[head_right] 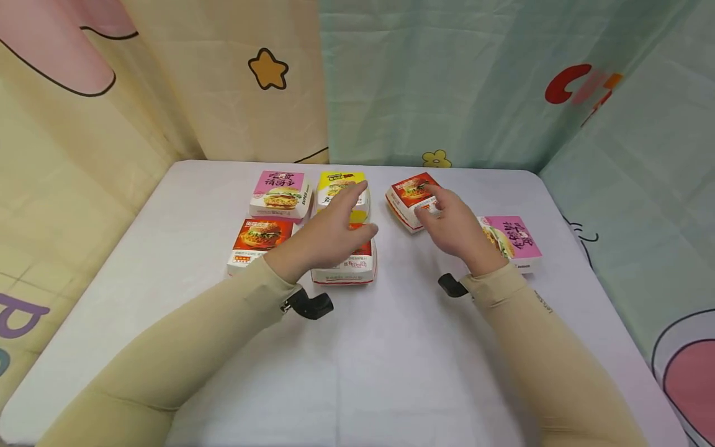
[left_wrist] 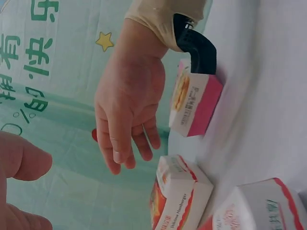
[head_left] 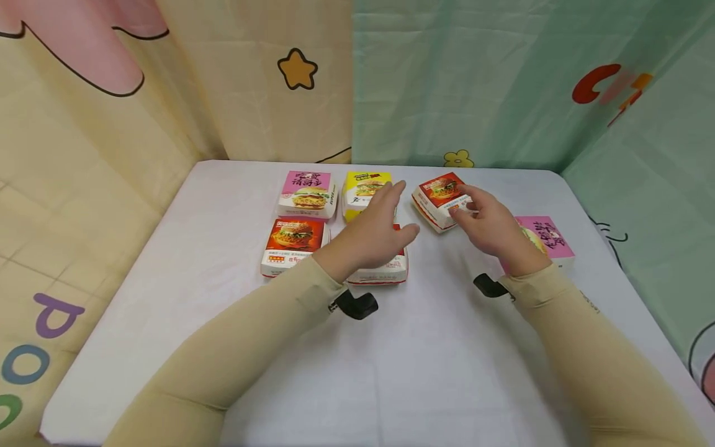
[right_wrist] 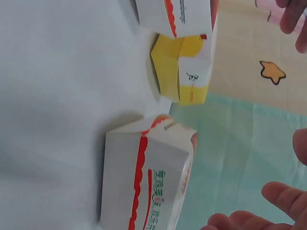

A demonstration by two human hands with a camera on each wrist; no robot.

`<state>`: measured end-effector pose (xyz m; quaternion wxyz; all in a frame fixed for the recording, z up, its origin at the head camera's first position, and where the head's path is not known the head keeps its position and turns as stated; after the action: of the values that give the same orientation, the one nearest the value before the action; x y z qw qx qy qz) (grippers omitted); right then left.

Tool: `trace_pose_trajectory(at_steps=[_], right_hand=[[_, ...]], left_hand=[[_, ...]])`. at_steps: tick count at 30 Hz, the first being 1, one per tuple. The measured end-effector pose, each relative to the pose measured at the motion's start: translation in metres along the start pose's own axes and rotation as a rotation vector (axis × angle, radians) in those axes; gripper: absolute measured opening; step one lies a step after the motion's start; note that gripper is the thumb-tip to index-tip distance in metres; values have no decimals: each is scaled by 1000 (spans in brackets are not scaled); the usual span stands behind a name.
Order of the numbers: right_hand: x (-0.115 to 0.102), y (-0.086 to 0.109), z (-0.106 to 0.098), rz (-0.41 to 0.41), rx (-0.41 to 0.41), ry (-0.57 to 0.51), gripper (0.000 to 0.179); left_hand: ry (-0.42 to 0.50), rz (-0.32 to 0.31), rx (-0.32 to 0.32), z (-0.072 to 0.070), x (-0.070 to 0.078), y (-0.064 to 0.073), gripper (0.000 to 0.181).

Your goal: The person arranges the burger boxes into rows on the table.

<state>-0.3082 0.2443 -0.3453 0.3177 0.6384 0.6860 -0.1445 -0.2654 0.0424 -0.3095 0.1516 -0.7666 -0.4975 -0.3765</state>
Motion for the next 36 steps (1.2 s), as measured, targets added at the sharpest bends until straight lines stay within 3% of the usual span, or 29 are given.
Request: trace_pose_trajectory(at_steps=[4,7,14,20,23,28,31,36], right_hand=[[9,-17,-17,40,28,27,69],[15,-31,-21,72,24,35,69],[32,-58,-20,165,-7,2,71],[41,-71,-13,140,-71,52,75],[41,-74,-8,112,-102,79,77],[40,-71,-3,131,-117,70,78],[40,-68,-1,148,-130,76,79],[42,-67,1,146,-144,96,78]], left_hand=[[154,-41,-18,-6,9,-25,77],[281,-104,-28,-1,11,-47,75],[513,-259,-34,27,-1,-96,74],[657,-338,-51,54,-10,-119,61],[649,-356,-65,63,-11,-124,59],[492,-363,-90,72,-13,-127,80],[401,-359,-85,71,-15,-128,87],[275,-343,-118,66,-19,-132,78]])
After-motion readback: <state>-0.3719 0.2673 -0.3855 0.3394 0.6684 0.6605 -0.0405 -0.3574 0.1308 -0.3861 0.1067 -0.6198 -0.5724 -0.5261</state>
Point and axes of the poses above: each hand's wrist, its own y-axis away from the middle knuckle, its own z-axis out of the palm, x = y × z, the point moved 9 cm from there along -y, towards the middle knuckle, and after that the axes turned 5 degrees about -x, right-handed, at the moved point
